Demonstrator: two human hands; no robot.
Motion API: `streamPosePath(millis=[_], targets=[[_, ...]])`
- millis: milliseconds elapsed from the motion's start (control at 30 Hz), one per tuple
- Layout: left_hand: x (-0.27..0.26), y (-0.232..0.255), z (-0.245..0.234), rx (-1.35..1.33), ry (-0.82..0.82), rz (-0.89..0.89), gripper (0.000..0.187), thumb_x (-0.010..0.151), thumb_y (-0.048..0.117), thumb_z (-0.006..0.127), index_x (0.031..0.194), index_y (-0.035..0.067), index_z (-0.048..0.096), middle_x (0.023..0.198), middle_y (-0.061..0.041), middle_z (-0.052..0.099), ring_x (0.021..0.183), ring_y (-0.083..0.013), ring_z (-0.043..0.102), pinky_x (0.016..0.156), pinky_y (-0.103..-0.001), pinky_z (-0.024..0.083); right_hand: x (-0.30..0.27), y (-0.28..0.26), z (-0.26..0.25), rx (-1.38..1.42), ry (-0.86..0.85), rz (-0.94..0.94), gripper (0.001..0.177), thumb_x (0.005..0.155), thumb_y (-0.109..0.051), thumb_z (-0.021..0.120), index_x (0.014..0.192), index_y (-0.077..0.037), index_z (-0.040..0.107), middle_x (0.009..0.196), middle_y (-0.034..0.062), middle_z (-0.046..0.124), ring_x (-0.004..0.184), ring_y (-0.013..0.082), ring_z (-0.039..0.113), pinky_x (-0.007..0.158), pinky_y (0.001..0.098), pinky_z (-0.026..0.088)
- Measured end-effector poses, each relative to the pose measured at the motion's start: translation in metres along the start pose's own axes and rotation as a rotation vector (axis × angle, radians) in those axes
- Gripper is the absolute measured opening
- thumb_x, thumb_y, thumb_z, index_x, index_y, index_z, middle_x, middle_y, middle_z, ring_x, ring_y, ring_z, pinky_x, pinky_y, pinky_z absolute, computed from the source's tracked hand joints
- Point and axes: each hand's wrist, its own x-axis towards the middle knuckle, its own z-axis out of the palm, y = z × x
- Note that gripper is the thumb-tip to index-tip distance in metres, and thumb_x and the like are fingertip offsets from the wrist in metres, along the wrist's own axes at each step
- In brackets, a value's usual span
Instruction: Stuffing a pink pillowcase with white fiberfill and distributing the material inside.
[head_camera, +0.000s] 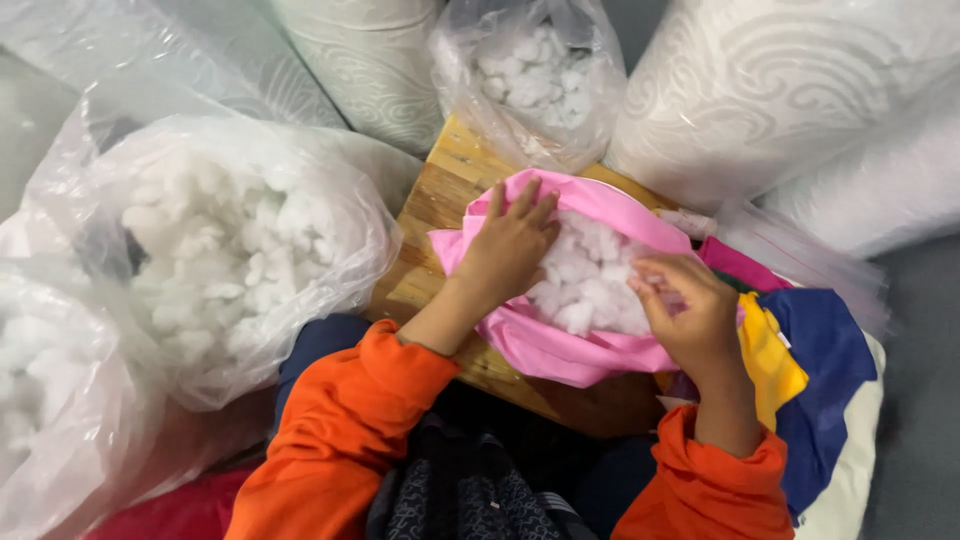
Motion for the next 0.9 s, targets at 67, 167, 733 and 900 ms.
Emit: streamPosePath(millis=[67,167,733,900], targets=[[0.005,0.0,0.018,0.033,0.048,0.021,0.068,0.068,0.044,0.089,0.129,0.02,0.07,0.145,-0.01,0.057,0.146,-0.0362,0.038,0.115,-0.068,0.027,-0.001,-0.01,0.013,0.097,-0.222,-0.123,0.015,0.089,-0.015,0.075,0.104,-0.016,0.078,0.099,0.0039,0.076,0.097,0.0302,0.073,0.084,0.0443,0.059],[0.005,0.005,-0.001,-0.073,0.288,0.08,0.055,0.08,0.048,0.081,0.126,0.021,0.068,0.135,-0.006,0.062,0.142,-0.0313,0.043,0.115,-0.063,0.031,-0.007,0.015,0.027,-0.07,-0.224,-0.258,0.014,0.089,-0.015,0.072,0.101,-0.013,0.078,0.102,0.0083,0.073,0.104,0.0333,0.07,0.098,0.0467,0.055],[-0.175,-0.138,-0.08,-0.433,0.737,-0.597,0.024,0.092,0.029,0.082,0.106,0.012,0.072,0.098,-0.013,0.07,0.098,-0.0391,0.067,0.082,-0.047,0.053,0.013,-0.083,0.013,0.108,0.345,-0.566,0.002,0.093,-0.003,0.077,0.093,-0.001,0.079,0.096,0.0132,0.077,0.086,0.0358,0.074,0.081,0.0458,0.061],[-0.245,-0.244,-0.006,-0.396,0.878,-0.896,0.052,0.087,0.027,0.089,0.13,0.009,0.064,0.12,-0.016,0.064,0.121,-0.0369,0.059,0.102,-0.042,0.048,0.031,-0.159,0.047,0.388,0.299,-0.462,0.005,0.09,0.002,0.074,0.094,0.001,0.075,0.096,0.015,0.076,0.085,0.0368,0.073,0.08,0.046,0.058]])
